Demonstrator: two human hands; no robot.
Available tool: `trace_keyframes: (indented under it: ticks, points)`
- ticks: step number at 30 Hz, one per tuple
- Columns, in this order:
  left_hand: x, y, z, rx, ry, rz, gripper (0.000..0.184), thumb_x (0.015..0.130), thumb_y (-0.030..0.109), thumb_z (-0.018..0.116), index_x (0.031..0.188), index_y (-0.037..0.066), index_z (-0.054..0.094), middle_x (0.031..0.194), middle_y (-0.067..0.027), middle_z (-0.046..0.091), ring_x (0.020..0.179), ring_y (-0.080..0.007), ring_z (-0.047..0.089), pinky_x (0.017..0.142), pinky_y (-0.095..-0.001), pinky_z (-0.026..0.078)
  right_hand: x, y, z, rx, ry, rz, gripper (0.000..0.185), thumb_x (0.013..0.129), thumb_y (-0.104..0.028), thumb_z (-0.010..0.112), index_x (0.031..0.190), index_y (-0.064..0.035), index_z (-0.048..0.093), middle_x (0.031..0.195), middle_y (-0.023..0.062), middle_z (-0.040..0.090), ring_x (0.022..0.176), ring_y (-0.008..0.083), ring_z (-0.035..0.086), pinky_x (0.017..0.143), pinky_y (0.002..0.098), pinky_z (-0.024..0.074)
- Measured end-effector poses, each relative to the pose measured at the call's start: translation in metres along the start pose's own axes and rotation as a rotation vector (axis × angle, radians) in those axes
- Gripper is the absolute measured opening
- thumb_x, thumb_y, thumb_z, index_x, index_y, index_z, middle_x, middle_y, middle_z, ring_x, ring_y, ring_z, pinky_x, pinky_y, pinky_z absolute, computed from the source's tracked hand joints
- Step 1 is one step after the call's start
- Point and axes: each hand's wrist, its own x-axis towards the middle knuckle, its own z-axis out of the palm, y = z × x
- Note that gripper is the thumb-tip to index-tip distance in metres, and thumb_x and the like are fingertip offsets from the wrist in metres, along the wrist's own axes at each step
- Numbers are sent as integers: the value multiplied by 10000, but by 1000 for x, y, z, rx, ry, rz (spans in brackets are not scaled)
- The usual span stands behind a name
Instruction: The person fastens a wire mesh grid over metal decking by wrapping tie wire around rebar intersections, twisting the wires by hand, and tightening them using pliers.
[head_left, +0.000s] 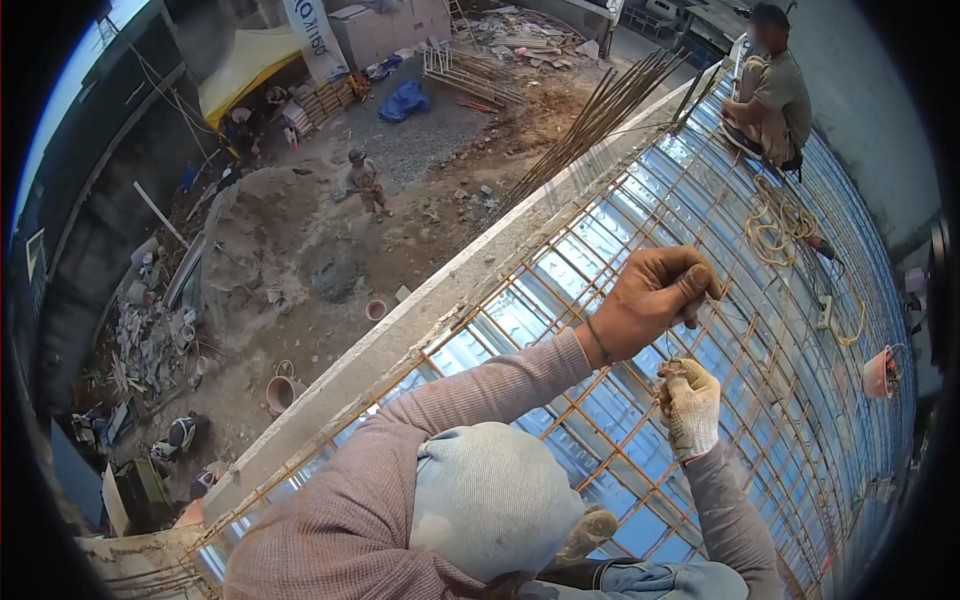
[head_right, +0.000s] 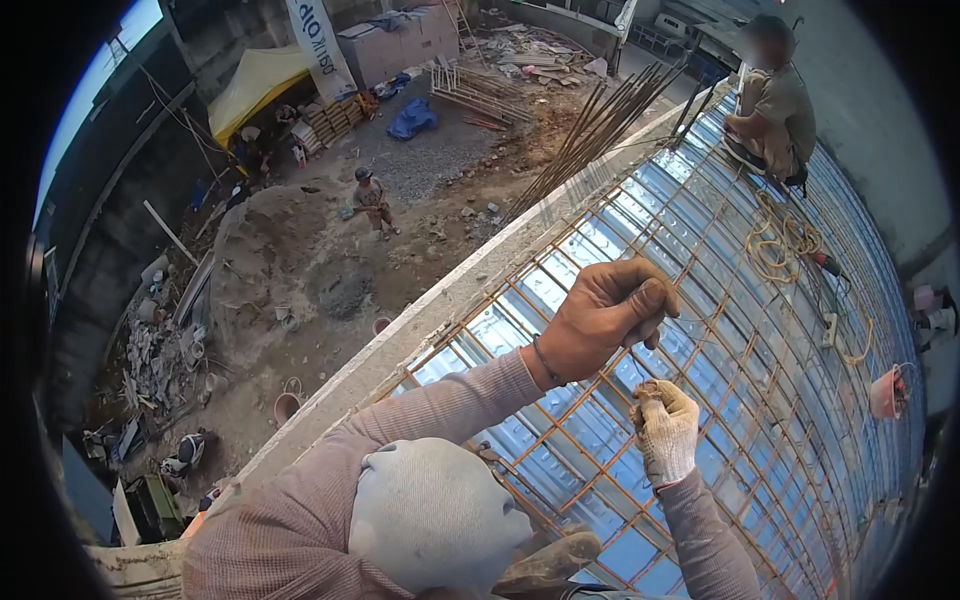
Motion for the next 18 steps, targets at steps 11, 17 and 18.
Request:
trace_keyframes:
  ticks: [11,17,18]
  points:
    - [-11,-31,-12,-152,651,-306,263,1084,316,499,1165,86,596,1099,-60,712,1011,-173,669,958,-381,552,-15,-25,18,-253,-141,-171,207,1029,-169,593,999,19,674,720,-6,603,585,53,523,522,218,426]
    - [-17,-32,-11,-72,592,-487,345,1065,382,533,1163,66,631,1099,-52,694,897,-114,639,779,-259,556,3,1,-2,-133,132,-262,175,1029,-138,585,999,11,672,781,-2,635,660,42,550,566,211,445]
    - [-15,-31,-10,-184,541,-460,361,1056,395,540,1158,62,636,1090,-53,691,876,-105,632,753,-226,552,4,-3,-6,-179,154,-278,172,1028,-142,594,1002,11,670,791,-1,639,666,42,552,571,212,446]
